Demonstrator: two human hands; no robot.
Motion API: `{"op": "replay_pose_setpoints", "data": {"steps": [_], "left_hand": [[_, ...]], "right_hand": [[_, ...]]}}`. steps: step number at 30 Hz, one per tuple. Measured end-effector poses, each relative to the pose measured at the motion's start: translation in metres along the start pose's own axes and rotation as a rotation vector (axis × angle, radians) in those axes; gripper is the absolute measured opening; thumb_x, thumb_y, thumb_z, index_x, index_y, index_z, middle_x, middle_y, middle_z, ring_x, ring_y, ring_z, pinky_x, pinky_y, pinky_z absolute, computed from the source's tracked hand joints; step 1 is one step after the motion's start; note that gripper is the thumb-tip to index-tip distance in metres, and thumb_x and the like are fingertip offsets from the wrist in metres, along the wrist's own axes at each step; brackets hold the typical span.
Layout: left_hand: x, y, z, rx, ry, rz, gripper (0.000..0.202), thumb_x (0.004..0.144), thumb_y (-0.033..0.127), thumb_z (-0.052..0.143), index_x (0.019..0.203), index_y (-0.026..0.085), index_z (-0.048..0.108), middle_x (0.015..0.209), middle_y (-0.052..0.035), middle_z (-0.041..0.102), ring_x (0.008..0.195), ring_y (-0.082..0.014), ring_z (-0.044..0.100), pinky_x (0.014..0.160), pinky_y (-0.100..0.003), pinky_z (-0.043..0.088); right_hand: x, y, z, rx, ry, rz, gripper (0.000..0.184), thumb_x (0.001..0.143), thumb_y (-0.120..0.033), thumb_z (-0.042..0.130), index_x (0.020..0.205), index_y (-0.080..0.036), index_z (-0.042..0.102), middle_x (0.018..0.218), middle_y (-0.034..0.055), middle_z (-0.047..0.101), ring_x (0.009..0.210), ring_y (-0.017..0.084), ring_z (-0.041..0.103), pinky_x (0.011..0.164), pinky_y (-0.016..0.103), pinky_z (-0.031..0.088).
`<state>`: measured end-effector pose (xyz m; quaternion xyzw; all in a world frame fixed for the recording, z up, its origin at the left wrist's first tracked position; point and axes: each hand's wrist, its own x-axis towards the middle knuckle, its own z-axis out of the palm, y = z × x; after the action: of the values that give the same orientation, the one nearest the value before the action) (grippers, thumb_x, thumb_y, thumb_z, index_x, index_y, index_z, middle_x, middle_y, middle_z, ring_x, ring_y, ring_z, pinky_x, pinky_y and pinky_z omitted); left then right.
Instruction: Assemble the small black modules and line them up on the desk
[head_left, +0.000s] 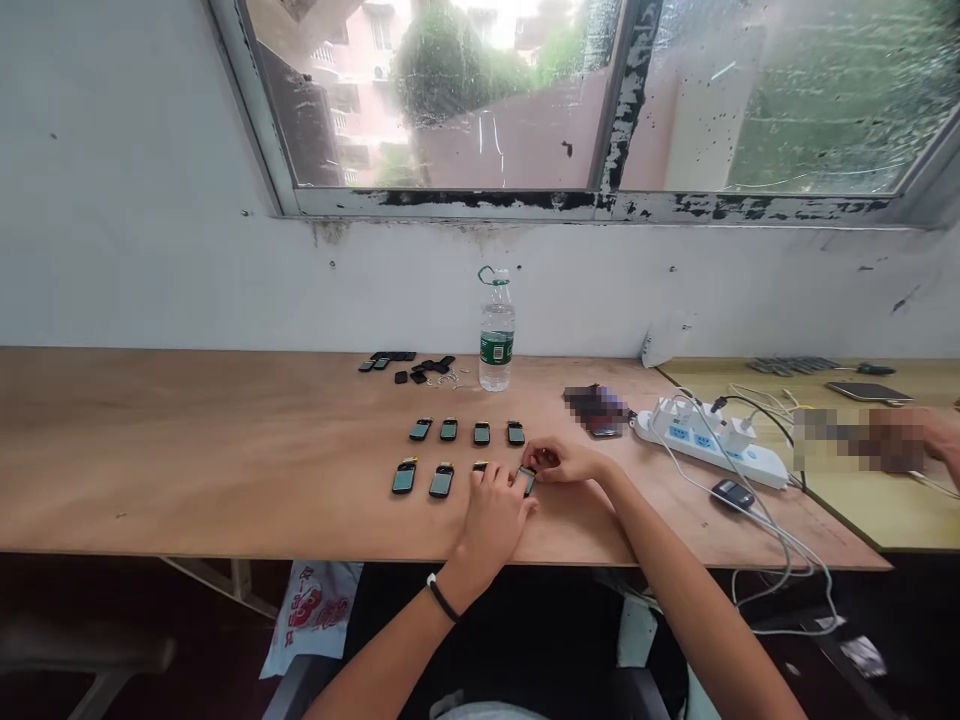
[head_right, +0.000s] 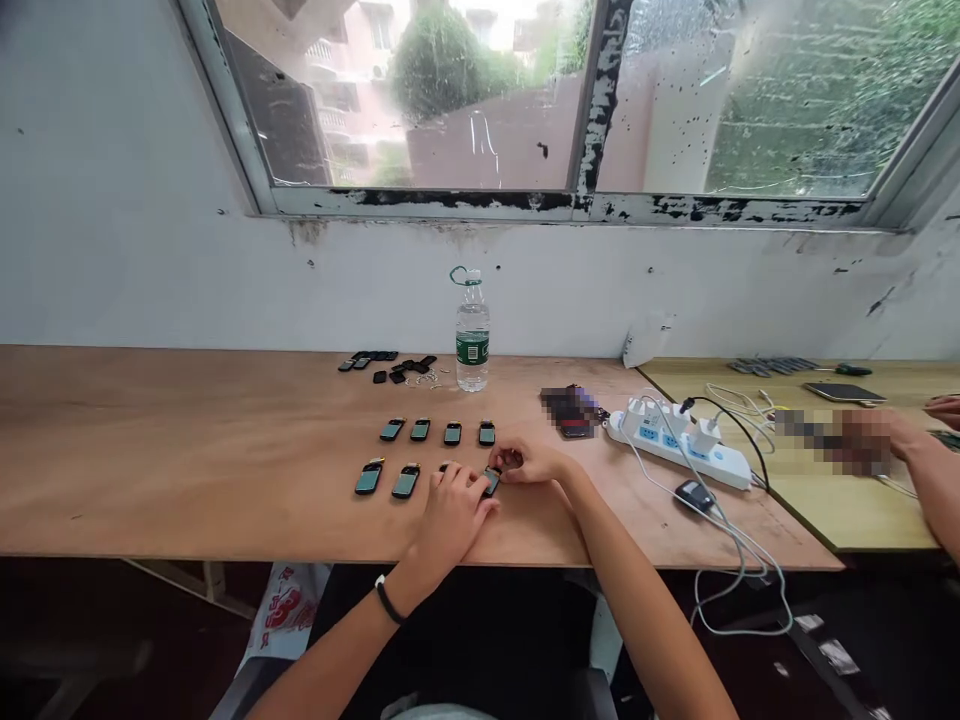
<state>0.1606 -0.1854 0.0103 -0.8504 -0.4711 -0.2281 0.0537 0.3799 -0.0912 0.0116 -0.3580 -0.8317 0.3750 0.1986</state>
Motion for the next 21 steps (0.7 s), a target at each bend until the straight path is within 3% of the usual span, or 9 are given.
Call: {"op": "replay_pose_setpoints", "data": {"steps": [9, 14, 21], "left_hand": [[-0.008, 0.001, 0.011, -0.102, 0.036, -0.081, 0.006, 0.097, 0.021, 0.067, 0.101, 0.024, 0.071, 0.107, -0.0060, 0.071, 0.107, -0.0266, 0.058, 0.086, -0.044, 0.041], [-0.011, 0.001, 0.012, -0.153, 0.045, -0.071, 0.007, 0.099, 0.021, 0.065, 0.101, 0.024, 0.071, 0.109, -0.0057, 0.072, 0.108, -0.0256, 0.058, 0.087, -0.043, 0.041], [-0.011, 0.001, 0.010, -0.165, 0.058, -0.088, 0.005, 0.095, 0.022, 0.071, 0.100, 0.023, 0.072, 0.105, -0.0036, 0.071, 0.105, -0.0237, 0.058, 0.087, -0.042, 0.040]], "right_hand": [[-0.001, -0.007, 0.000, 0.091, -0.061, 0.016, 0.034, 0.075, -0.032, 0.079, 0.101, -0.015, 0.067, 0.079, -0.0023, 0.056, 0.070, 0.011, 0.047, 0.062, 0.023, 0.037], [-0.002, -0.003, 0.000, 0.095, -0.023, -0.012, 0.035, 0.067, -0.028, 0.083, 0.091, -0.017, 0.060, 0.080, -0.0032, 0.052, 0.071, 0.011, 0.045, 0.062, 0.022, 0.037], [0.000, -0.008, 0.006, 0.165, 0.003, -0.026, 0.029, 0.080, -0.039, 0.077, 0.092, -0.016, 0.064, 0.085, 0.0020, 0.066, 0.067, 0.012, 0.053, 0.062, 0.024, 0.043]]}}
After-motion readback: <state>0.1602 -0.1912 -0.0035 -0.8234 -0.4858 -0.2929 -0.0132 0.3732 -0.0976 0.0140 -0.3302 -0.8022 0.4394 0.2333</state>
